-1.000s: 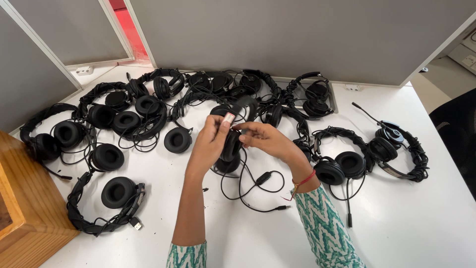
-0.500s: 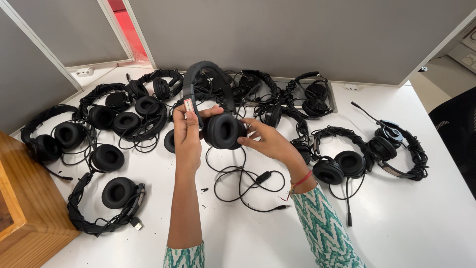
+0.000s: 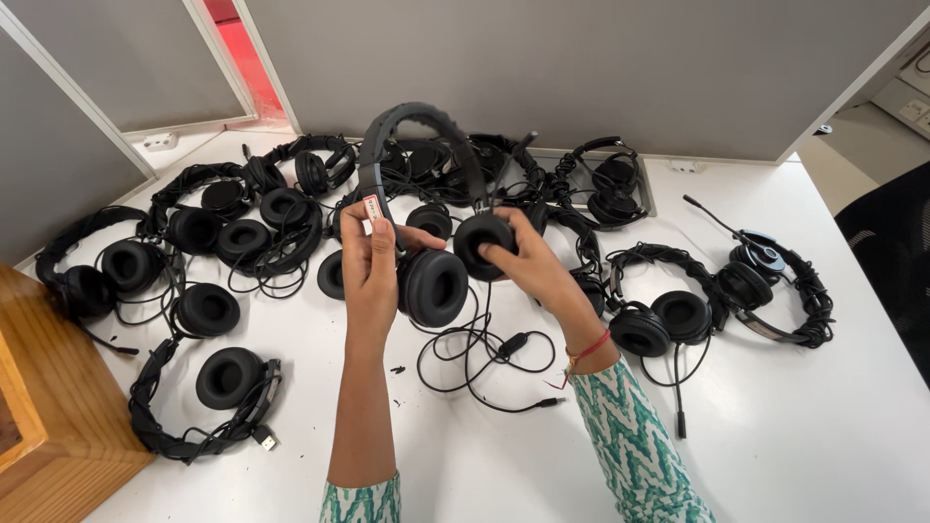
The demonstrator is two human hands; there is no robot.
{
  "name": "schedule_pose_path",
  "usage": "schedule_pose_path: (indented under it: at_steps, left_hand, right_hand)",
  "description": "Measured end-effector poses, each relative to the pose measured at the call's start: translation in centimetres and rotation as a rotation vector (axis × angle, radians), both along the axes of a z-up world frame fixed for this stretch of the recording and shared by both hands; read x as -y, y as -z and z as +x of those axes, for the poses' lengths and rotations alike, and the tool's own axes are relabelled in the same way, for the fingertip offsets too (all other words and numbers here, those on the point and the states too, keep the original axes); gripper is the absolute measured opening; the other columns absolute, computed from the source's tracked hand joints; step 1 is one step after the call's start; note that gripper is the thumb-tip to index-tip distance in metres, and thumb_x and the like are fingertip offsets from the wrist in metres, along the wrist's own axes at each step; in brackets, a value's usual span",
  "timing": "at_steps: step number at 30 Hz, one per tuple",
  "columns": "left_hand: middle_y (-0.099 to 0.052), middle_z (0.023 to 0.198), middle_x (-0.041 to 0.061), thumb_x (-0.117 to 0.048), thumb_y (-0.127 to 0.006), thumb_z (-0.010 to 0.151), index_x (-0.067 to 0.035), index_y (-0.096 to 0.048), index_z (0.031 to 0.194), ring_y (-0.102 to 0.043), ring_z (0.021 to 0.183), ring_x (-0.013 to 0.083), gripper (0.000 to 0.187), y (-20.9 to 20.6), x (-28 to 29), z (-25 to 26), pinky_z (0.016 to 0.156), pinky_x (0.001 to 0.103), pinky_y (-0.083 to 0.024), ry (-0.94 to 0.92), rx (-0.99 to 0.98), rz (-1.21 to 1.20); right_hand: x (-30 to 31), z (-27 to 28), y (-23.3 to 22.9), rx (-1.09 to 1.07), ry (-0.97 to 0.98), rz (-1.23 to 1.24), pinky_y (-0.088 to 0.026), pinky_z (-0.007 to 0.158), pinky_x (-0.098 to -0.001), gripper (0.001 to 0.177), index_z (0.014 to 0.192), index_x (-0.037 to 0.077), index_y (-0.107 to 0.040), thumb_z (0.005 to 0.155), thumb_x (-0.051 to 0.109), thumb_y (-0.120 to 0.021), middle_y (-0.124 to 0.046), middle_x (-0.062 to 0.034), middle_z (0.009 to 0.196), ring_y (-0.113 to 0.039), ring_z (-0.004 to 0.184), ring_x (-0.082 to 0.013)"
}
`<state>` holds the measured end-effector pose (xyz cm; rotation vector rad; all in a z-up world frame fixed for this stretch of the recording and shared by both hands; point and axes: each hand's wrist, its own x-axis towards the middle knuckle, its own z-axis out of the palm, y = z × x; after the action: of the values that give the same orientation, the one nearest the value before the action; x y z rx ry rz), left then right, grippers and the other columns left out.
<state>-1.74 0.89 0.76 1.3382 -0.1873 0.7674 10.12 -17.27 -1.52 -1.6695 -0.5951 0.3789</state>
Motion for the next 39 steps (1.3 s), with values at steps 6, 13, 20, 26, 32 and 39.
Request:
schedule_pose_path:
  at_steps: [6,13,20,26,32,39]
  left_hand:
    - [-0.073,0.084,0.016,-0.033,-0.037,0.115,-0.004,-0.039,0.124,-0.074,0.081,0.0205,0.03,0.4,-0.9,-0.1,0.081,0.032,-0.06,0.002,-0.057,0.054]
    - [-0.071,0.081,0.016,-0.036,-0.036,0.114,-0.008,-0.042,0.12,-0.076,0.08,0.0254,0.029,0.4,-2.0,-0.5,0.074,0.034,-0.063,0.071,-0.105,-0.082]
    - [-0.071,0.081,0.018,-0.04,-0.032,0.113,-0.009,-0.04,0.122,-0.075,0.082,0.0287,0.033,1.6,-2.3,-0.3,0.074,0.037,-0.062,0.149,-0.127,-0.084]
    - [-0.066,0.079,0.016,-0.045,-0.03,0.113,-0.008,-0.041,0.126,-0.075,0.088,0.0328,0.041,3.3,-2.9,0.9,0.086,0.043,-0.062,0.229,-0.052,-0.097]
    - [-0.069,0.082,0.015,-0.049,-0.032,0.11,-0.01,-0.042,0.138,-0.075,0.089,0.0325,0.049,5.0,-2.6,0.3,0.083,0.044,-0.062,0.251,-0.096,-0.217]
    - [-0.069,0.087,0.006,-0.055,-0.04,0.106,-0.015,-0.038,0.154,-0.071,0.102,0.0296,0.063,10.9,-1.3,0.3,0.096,0.048,-0.059,0.414,-0.077,-0.6]
  right_hand:
    - [0.8,0.6,-0.9,-0.039,0.064,0.111,-0.065,0.072,-0.0304,0.045,0.135,0.006,-0.046,0.093,0.008,-0.063,-0.065,-0.0074,0.114,-0.072,0.096,-0.0137]
    - [2.6,1.3,-1.6,0.054,0.164,0.166,-0.051,0.057,-0.023,0.046,0.137,0.011,-0.052,0.093,0.004,-0.065,-0.065,-0.0034,0.107,-0.061,0.081,-0.0082]
    - [4.6,0.4,-2.6,0.186,0.228,0.286,-0.055,0.09,-0.0234,0.048,0.134,0.007,-0.055,0.089,0.002,-0.071,-0.064,-0.0025,0.116,-0.064,0.103,-0.0084]
    - [5.4,-0.8,-2.4,-0.044,0.114,0.317,-0.056,0.088,-0.0284,0.061,0.134,0.01,-0.052,0.081,0.006,-0.081,-0.063,-0.003,0.114,-0.066,0.1,-0.0125]
    - [6.0,-1.6,0.1,-0.235,-0.066,0.372,-0.05,0.078,-0.0294,0.064,0.143,0.011,-0.049,0.086,0.009,-0.078,-0.063,-0.0058,0.119,-0.062,0.098,-0.0137]
    - [5.6,-2.5,3.5,-0.324,-0.124,0.464,-0.055,0.084,-0.0334,0.059,0.141,0.013,-0.041,0.091,0.009,-0.073,-0.063,-0.0076,0.121,-0.064,0.105,-0.0161]
